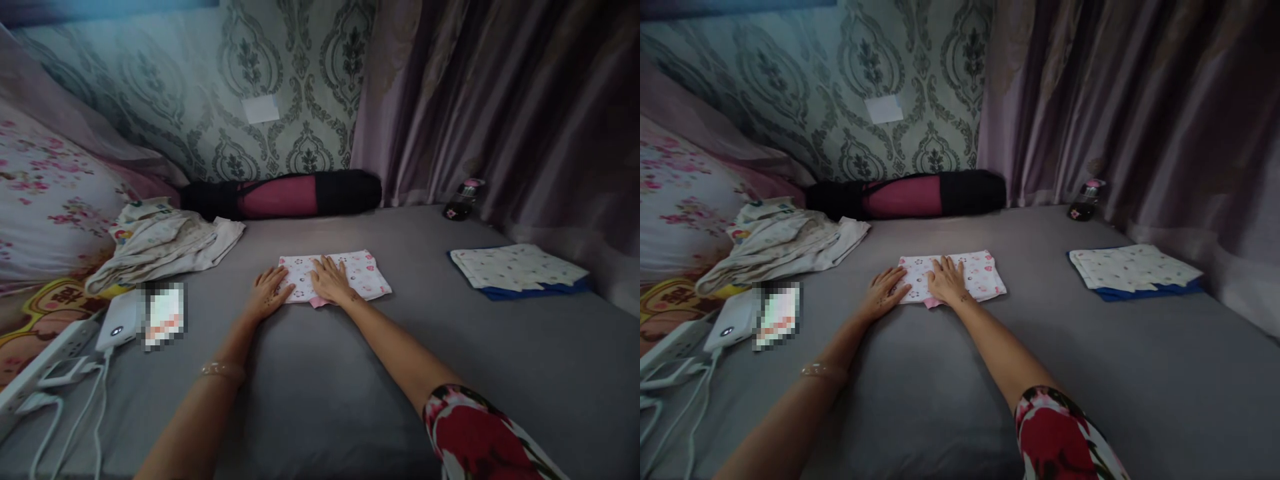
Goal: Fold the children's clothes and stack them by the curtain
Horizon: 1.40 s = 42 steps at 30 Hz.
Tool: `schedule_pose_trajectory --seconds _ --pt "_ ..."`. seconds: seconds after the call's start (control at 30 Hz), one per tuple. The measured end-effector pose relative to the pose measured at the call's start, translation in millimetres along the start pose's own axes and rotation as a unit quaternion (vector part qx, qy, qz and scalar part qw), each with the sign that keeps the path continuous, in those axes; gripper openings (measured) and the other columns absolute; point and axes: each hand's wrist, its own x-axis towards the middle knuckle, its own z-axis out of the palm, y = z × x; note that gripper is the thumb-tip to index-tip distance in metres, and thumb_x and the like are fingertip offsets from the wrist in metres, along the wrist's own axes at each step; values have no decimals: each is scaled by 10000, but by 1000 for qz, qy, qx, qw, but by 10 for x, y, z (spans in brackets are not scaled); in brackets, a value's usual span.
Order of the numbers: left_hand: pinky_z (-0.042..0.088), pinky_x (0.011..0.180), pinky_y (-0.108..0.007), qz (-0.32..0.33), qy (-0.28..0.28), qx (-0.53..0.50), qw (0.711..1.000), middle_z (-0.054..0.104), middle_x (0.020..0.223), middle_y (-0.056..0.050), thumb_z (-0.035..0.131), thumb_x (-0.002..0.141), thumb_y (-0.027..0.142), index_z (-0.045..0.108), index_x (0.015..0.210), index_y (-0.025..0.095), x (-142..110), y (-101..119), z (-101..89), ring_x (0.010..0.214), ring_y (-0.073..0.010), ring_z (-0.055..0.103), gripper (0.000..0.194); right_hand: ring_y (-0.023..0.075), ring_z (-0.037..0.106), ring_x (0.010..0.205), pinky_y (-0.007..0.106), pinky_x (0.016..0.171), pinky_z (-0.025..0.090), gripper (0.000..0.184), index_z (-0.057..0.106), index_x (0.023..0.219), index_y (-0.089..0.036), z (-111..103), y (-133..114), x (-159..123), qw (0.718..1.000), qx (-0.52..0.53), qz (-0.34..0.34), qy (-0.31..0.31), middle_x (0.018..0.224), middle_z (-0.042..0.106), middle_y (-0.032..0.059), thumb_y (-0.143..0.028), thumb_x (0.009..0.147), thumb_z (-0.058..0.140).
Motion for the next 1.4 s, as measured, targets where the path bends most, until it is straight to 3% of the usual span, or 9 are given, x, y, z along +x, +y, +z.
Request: schedule_pose_trajectory --seconds 0.17,0.27,0.43,0.6,0.77,0.9,1.07,1.27,1.4 --pt "224 1119 -505 0 6 1 1000 448 1446 -72 430 893 553 484 1355 244 3 -11 16 1377 -287 317 558 269 201 1406 534 1117 67 531 373 1430 -138 -56 191 -38 999 -26 16 34 1522 293 142 -320 946 253" --pt "227 1117 -509 1 10 7 1000 452 1444 -68 438 891 551 487 1352 248 5 -24 29 1373 -289 325 554 275 236 1390 530 1111 96 530 389 1422 -139 -35 267 -65 999 -33 24 33 1507 325 144 -326 943 260" --pt "221 1120 -514 4 6 8 1000 446 1448 -69 430 894 546 488 1350 236 1 -28 23 1373 -290 326 554 284 257 1378 542 1103 114 537 387 1424 -139 -5 259 -72 999 -27 22 37 1500 338 144 -332 939 261" --pt "230 1119 -515 3 9 10 1000 447 1447 -70 402 910 498 494 1348 240 1 -40 34 1373 -287 329 517 265 244 1389 527 1113 99 529 383 1426 -140 -110 285 -82 999 -20 28 11 1507 327 137 -324 948 251" --pt "222 1123 -513 -1 1 18 1000 445 1451 -37 313 937 394 488 1351 258 15 -56 49 1374 -260 332 469 267 220 1396 521 1119 23 519 419 1397 -120 -202 464 -138 995 -57 54 65 1495 341 154 -345 958 256" --pt "230 1119 -514 -5 -1 18 1000 452 1446 -35 302 931 370 492 1348 253 23 -52 44 1372 -260 333 473 277 275 1364 531 1107 92 513 436 1385 -137 -148 571 -149 995 -54 70 48 1478 373 144 -358 954 265" --pt "235 1118 -508 -1 -2 21 1000 450 1447 -40 303 928 367 494 1344 250 18 -47 36 1373 -256 332 473 275 277 1360 539 1106 90 504 438 1381 -150 -99 564 -136 995 -52 71 54 1479 371 138 -352 950 274" --pt "216 1125 -509 -4 -5 27 1000 444 1452 -29 289 932 363 492 1344 265 23 -58 47 1376 -253 327 470 257 241 1395 527 1122 74 527 386 1422 -147 -260 680 -130 998 -18 62 -6 1512 319 131 -351 963 228" --pt "209 1123 -515 0 -11 29 1000 440 1455 -29 292 936 354 482 1353 273 25 -50 40 1373 -247 333 465 262 202 1412 520 1129 59 554 359 1438 -113 -336 859 -160 996 -47 77 19 1524 288 142 -360 970 196"
